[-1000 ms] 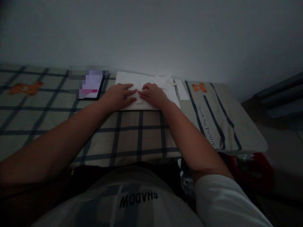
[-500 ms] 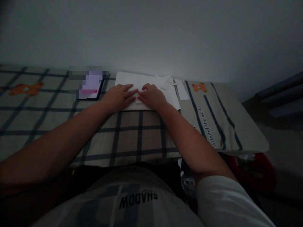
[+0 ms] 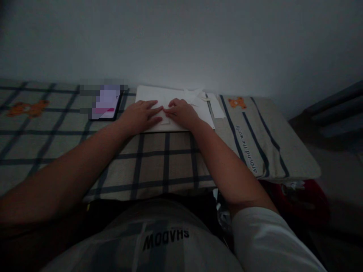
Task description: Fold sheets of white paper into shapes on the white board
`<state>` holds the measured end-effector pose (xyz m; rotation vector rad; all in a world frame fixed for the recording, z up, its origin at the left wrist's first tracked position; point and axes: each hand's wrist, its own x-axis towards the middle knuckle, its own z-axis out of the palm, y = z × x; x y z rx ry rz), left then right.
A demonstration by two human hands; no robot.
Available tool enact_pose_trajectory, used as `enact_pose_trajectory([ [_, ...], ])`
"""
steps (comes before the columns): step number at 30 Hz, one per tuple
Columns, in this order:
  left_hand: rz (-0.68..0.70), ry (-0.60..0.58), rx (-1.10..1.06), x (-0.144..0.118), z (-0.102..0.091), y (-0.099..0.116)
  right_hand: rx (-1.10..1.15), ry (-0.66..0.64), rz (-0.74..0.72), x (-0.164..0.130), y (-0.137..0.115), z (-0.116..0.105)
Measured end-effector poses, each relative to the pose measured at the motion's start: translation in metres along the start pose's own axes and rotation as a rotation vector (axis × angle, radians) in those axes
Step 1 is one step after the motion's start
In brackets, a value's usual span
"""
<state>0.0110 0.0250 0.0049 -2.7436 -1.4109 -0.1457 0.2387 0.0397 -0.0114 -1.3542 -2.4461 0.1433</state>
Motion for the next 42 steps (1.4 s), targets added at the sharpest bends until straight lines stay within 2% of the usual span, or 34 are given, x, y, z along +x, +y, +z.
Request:
enact_pose_trajectory([
  [7,-0.004,-0.003,0.003,0.001,-0.001,0.001,0.081,-0.099,-0.093,-0.003,0.007,-0.011],
  [14,-0.008,-0.008,0.0,0.0,-0.002,0.003,0.129,-0.185,-0.117,-0.011,0.009,-0.019],
  [19,0.024,0.059,-0.03,0.001,0.006,-0.001,0.138,-0.12,-0.094,-0.009,0.01,-0.012],
  [22,0.032,0.079,-0.043,0.001,0.009,-0.002,0.025,-0.075,-0.099,-0.008,0.004,-0.006],
  [28,0.002,0.069,-0.044,-0.001,0.008,0.002,-0.082,-0.056,-0.033,-0.011,-0.014,-0.003],
  [34,-0.028,0.05,-0.052,0.0,0.008,0.003,-0.132,-0.098,0.042,-0.013,-0.029,-0.008],
  [42,-0.026,0.032,-0.038,0.0,0.008,0.003,-0.125,-0.059,0.102,-0.01,-0.044,-0.006],
])
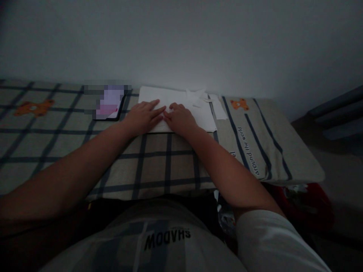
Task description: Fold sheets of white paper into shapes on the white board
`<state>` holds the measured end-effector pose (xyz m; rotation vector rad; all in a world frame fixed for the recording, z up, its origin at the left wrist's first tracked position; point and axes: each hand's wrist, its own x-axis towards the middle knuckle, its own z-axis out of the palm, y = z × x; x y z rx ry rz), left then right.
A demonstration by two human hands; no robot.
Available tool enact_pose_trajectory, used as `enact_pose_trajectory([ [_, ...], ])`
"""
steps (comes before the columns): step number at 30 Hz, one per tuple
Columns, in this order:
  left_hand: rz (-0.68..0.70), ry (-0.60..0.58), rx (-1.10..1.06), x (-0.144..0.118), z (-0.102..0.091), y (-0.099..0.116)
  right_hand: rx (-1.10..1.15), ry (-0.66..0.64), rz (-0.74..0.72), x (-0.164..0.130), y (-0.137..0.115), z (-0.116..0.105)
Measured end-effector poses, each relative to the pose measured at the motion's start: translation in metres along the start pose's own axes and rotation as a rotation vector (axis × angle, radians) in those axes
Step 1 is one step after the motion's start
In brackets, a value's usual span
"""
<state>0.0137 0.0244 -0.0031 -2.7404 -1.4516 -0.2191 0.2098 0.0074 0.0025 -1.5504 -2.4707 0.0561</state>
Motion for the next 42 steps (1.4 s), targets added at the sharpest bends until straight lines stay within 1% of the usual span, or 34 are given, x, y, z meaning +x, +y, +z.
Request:
enact_pose_trajectory([
  [3,0.009,-0.009,0.006,0.0,-0.002,-0.001,0.054,0.008,-0.042,0.003,0.008,0.0],
  [6,0.006,-0.003,-0.003,0.0,-0.003,-0.002,0.135,0.005,-0.142,0.005,0.025,-0.001],
  [9,0.014,-0.002,-0.005,0.0,-0.004,-0.002,0.231,0.04,-0.176,0.005,0.038,-0.004],
  [12,0.033,-0.003,0.007,0.0,-0.005,-0.001,0.28,0.036,-0.209,0.006,0.045,-0.005],
  [19,0.048,0.022,0.026,0.001,-0.003,-0.001,0.309,0.068,-0.231,0.007,0.043,-0.002],
  [22,0.048,0.04,0.013,0.001,-0.002,-0.001,0.333,0.04,-0.246,0.007,0.039,0.0],
  [26,0.04,0.07,0.003,-0.001,-0.002,0.0,0.327,0.038,-0.216,0.01,0.03,0.004],
  [30,0.032,0.056,-0.012,-0.001,-0.005,0.001,0.276,0.077,-0.19,0.012,0.025,0.009],
  [34,0.02,0.032,-0.029,0.0,-0.007,0.002,0.218,0.103,-0.172,0.015,0.028,0.012],
  [38,0.013,0.03,-0.034,0.001,-0.007,0.001,0.188,0.119,-0.123,0.018,0.035,0.016],
  [42,0.051,0.031,-0.025,0.0,-0.007,0.0,0.152,0.13,-0.11,0.017,0.037,0.017],
])
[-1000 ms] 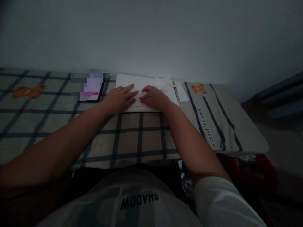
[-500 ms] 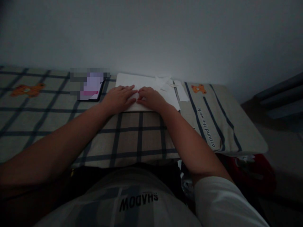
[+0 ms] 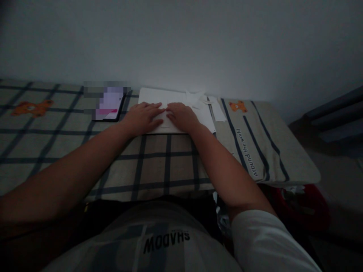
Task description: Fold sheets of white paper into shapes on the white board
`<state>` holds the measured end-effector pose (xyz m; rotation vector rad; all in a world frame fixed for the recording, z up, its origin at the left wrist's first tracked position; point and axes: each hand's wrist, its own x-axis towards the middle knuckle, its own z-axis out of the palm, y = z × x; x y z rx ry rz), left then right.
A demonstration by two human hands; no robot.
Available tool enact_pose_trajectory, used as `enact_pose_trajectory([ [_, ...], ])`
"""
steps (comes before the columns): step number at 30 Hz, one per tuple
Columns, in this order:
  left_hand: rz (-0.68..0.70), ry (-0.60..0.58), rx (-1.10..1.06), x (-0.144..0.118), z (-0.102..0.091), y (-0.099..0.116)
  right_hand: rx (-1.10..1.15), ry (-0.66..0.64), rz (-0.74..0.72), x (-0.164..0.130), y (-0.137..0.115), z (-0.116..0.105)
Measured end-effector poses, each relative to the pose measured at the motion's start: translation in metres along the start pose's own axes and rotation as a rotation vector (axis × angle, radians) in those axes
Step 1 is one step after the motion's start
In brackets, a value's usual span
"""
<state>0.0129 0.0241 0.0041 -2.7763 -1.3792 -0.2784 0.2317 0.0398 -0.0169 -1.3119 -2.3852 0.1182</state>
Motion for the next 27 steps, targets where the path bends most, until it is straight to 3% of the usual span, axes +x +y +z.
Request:
enact_pose_trajectory([
  [7,0.116,0.001,-0.023,-0.004,0.002,0.001,-0.044,-0.108,-0.014,-0.006,-0.004,-0.005],
  [16,0.092,0.016,-0.036,-0.003,0.006,0.002,-0.164,-0.205,0.086,-0.006,-0.022,0.002],
  [23,0.068,0.032,0.018,-0.004,0.008,0.007,-0.158,-0.184,0.095,-0.006,-0.025,0.005],
  [27,0.014,-0.029,0.006,-0.003,0.006,0.008,-0.153,-0.219,0.099,-0.006,-0.025,0.002],
])
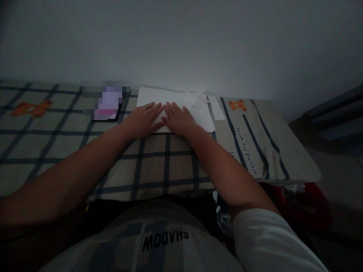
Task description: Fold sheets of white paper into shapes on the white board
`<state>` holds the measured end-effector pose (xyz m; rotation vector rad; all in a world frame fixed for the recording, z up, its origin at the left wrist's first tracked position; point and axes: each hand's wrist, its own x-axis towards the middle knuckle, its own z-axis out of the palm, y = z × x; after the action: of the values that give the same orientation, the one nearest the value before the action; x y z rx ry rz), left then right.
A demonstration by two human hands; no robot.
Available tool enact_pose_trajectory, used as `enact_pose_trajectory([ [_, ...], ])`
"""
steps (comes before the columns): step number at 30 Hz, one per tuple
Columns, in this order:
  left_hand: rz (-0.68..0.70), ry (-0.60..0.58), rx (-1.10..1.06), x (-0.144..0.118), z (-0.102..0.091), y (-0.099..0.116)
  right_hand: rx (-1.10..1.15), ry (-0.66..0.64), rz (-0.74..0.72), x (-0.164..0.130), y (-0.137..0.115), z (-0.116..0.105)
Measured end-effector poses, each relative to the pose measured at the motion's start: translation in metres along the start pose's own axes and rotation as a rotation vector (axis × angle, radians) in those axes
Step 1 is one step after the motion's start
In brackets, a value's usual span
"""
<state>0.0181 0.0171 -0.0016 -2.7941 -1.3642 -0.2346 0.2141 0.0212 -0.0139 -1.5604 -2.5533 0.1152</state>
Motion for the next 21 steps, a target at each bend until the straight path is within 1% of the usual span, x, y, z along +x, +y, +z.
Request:
enact_pose_trajectory([
  [4,-0.035,-0.085,-0.014,0.006,-0.006,-0.004,-0.005,-0.028,0.002,0.0,-0.001,-0.004],
  [10,-0.107,-0.14,-0.05,0.011,-0.01,-0.008,-0.064,-0.036,0.02,-0.001,-0.004,-0.005],
  [12,-0.166,-0.123,-0.056,0.009,-0.01,-0.007,-0.067,-0.022,0.015,-0.001,-0.003,-0.003],
  [15,-0.226,-0.056,-0.073,0.004,-0.007,-0.006,-0.042,0.011,0.025,-0.001,-0.002,-0.004],
  [19,-0.177,-0.003,-0.111,0.001,-0.006,-0.009,0.016,0.063,0.098,0.0,0.002,-0.007],
  [21,-0.161,0.028,-0.128,0.0,-0.007,-0.009,0.058,0.067,0.093,0.001,0.005,-0.008],
])
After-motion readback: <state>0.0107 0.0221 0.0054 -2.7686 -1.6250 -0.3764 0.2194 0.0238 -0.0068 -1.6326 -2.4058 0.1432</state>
